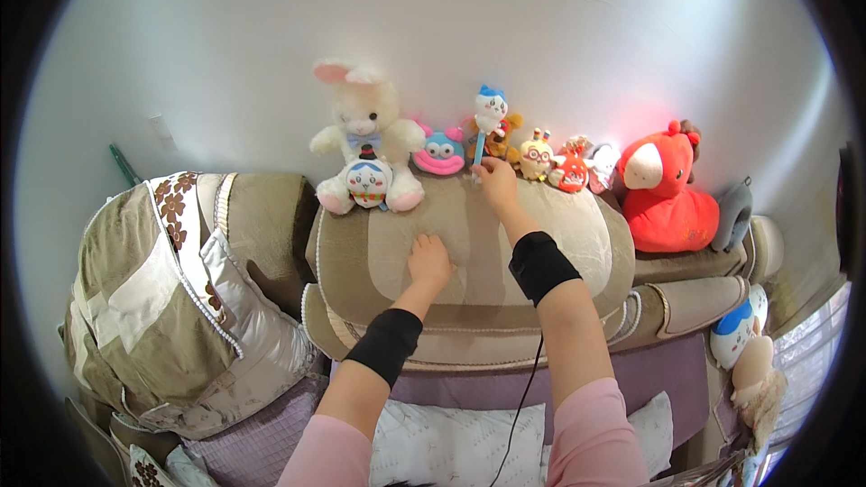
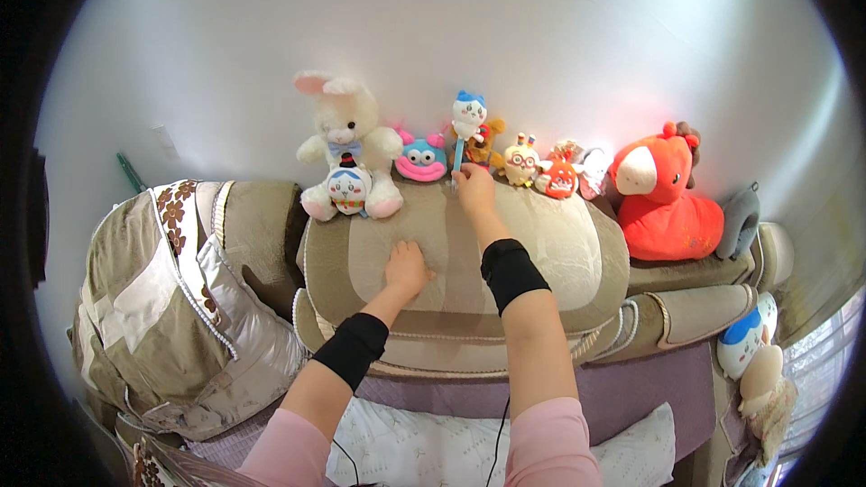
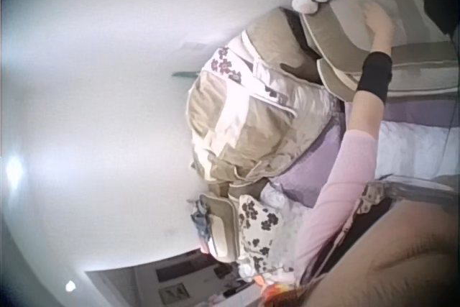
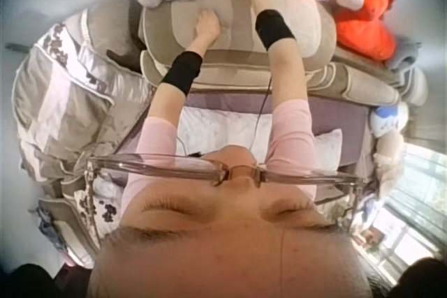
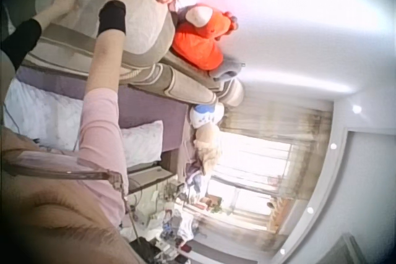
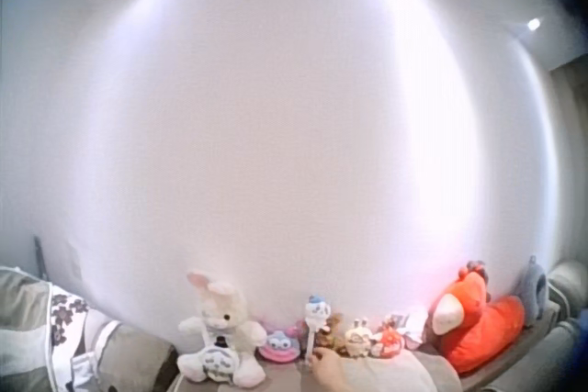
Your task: The person organizes pillows and plush toys on a sofa, moves a neck pillow, and places a pillow into a pillowcase by hand.
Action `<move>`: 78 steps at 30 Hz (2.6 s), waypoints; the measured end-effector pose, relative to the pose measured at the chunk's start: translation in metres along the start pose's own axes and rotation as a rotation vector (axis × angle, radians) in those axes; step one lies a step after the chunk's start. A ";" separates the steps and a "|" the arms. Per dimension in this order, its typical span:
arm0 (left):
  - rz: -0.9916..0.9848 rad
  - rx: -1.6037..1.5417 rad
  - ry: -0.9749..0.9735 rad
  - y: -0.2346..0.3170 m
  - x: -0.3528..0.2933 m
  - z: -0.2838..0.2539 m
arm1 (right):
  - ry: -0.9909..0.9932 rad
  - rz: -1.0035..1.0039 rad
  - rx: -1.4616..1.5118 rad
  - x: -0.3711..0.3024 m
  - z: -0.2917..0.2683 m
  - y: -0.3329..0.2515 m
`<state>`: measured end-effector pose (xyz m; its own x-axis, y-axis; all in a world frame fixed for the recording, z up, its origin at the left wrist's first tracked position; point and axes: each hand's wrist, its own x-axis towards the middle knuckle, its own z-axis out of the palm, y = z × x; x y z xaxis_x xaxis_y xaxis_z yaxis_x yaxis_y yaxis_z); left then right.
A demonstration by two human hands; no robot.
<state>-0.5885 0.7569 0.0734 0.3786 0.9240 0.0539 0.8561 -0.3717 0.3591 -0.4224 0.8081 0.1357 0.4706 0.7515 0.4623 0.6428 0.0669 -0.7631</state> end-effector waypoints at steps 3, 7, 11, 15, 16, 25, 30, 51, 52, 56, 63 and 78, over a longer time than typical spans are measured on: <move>-0.002 -0.026 -0.013 0.002 0.001 -0.002 | 0.033 0.047 -0.027 0.002 0.017 0.005; 0.010 -0.039 -0.018 0.002 0.003 -0.001 | 0.041 0.041 -0.068 0.007 0.030 0.015; 0.011 -0.027 -0.024 -0.001 0.001 -0.002 | 0.057 0.042 -0.064 0.005 0.036 0.015; 0.018 -0.087 -0.019 0.004 -0.004 -0.002 | -0.008 0.089 -0.043 0.003 0.031 0.023; 0.015 -0.084 -0.023 0.006 -0.004 -0.004 | -0.012 0.080 -0.034 0.002 0.028 0.022; 0.080 -0.092 0.109 -0.001 -0.017 -0.001 | -0.021 0.063 0.123 -0.156 -0.007 0.008; 0.347 -0.110 0.372 -0.036 -0.120 0.023 | -0.321 0.281 0.244 -0.325 -0.034 -0.002; -0.556 0.064 -0.070 -0.379 -0.679 -0.029 | -1.321 -0.382 -0.637 -0.452 0.087 -0.124; -0.520 0.062 -0.080 -0.382 -0.670 -0.036 | -1.282 -0.508 -0.615 -0.430 0.098 -0.142; -0.575 -0.059 -0.050 -0.408 -0.664 -0.059 | -0.882 -0.857 -0.552 -0.395 0.100 -0.297; -0.561 -0.153 -0.054 -0.476 -0.648 -0.101 | -0.658 -0.906 -0.922 -0.382 0.090 -0.546; -0.295 -0.188 0.216 -0.602 -0.523 -0.149 | -0.368 -1.061 -0.775 -0.376 0.107 -0.675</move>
<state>-1.3541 0.5109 -0.0319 0.0266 0.9936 0.1098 0.8302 -0.0831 0.5512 -1.0979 0.5510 0.4288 -0.5655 0.7079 0.4233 0.8197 0.4258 0.3830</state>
